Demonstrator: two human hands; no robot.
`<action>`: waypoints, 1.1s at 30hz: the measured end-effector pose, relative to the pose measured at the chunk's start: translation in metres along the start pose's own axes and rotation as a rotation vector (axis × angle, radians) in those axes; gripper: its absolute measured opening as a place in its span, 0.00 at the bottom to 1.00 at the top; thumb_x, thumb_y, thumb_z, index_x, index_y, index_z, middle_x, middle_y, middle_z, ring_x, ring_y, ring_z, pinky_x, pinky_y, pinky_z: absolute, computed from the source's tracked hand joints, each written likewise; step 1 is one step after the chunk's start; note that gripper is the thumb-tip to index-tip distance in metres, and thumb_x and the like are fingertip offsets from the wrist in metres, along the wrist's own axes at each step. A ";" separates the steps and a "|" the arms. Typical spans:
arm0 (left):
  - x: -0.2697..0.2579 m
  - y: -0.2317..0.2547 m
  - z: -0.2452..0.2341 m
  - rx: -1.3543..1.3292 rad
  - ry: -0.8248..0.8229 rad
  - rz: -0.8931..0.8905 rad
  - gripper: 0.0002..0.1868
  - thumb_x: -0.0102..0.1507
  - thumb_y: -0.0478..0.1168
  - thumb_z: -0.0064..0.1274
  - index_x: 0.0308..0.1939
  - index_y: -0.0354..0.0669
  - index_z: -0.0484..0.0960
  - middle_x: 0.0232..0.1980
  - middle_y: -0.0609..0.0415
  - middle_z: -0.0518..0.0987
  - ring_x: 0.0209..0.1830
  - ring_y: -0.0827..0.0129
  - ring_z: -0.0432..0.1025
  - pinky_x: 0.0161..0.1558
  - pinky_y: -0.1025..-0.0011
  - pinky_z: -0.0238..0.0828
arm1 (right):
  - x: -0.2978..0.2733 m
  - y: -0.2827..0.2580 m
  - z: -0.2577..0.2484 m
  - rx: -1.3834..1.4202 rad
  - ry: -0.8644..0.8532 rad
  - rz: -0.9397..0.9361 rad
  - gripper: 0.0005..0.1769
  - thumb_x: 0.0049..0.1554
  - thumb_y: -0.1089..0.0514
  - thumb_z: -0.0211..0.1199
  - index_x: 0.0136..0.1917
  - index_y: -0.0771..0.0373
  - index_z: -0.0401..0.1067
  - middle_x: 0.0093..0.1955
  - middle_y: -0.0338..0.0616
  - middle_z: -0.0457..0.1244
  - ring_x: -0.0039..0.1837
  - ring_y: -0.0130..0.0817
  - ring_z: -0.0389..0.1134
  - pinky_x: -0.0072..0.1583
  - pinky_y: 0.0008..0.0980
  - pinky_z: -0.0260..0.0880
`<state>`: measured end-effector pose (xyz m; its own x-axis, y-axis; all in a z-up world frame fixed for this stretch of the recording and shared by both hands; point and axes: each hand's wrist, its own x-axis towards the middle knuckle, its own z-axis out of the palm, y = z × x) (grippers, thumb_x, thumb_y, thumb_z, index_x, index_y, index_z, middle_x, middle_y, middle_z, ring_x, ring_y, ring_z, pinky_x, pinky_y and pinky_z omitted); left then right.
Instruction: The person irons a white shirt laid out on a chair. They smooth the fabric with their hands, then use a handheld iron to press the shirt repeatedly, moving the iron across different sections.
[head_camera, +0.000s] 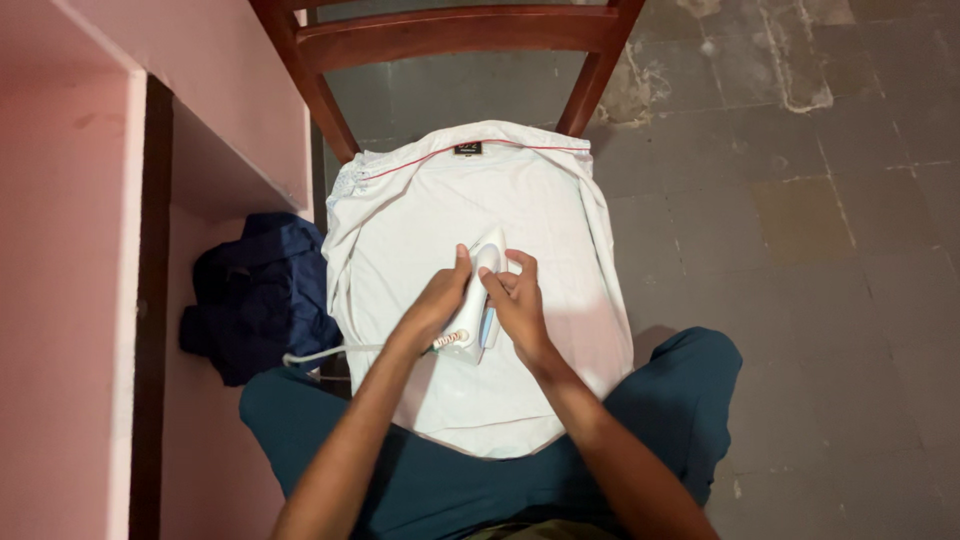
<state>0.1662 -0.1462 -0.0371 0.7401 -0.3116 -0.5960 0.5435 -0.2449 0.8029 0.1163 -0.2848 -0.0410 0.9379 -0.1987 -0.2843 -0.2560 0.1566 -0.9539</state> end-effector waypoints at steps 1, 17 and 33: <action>0.005 -0.004 -0.009 0.030 -0.001 0.038 0.47 0.72 0.70 0.25 0.52 0.24 0.79 0.39 0.45 0.79 0.35 0.65 0.73 0.42 0.65 0.73 | 0.002 0.002 -0.001 0.020 -0.001 0.034 0.35 0.59 0.54 0.63 0.72 0.65 0.51 0.48 0.51 0.69 0.50 0.33 0.71 0.50 0.33 0.74; -0.048 -0.066 -0.104 0.724 0.090 0.348 0.06 0.61 0.38 0.61 0.36 0.40 0.81 0.25 0.48 0.74 0.24 0.64 0.68 0.31 0.66 0.66 | 0.086 -0.005 -0.077 0.016 0.160 0.031 0.33 0.61 0.54 0.60 0.74 0.63 0.52 0.56 0.50 0.62 0.54 0.32 0.65 0.52 0.31 0.69; -0.105 -0.053 -0.097 0.723 -0.440 0.169 0.12 0.55 0.42 0.71 0.33 0.37 0.89 0.29 0.46 0.84 0.29 0.68 0.75 0.33 0.71 0.68 | 0.067 -0.049 -0.099 -0.830 -0.238 -0.215 0.30 0.53 0.51 0.66 0.68 0.60 0.69 0.46 0.55 0.68 0.43 0.43 0.67 0.48 0.40 0.69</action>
<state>0.0977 -0.0116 -0.0163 0.4859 -0.6873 -0.5400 -0.0561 -0.6410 0.7655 0.1689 -0.4016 -0.0231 0.9854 0.0775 -0.1518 -0.0693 -0.6312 -0.7725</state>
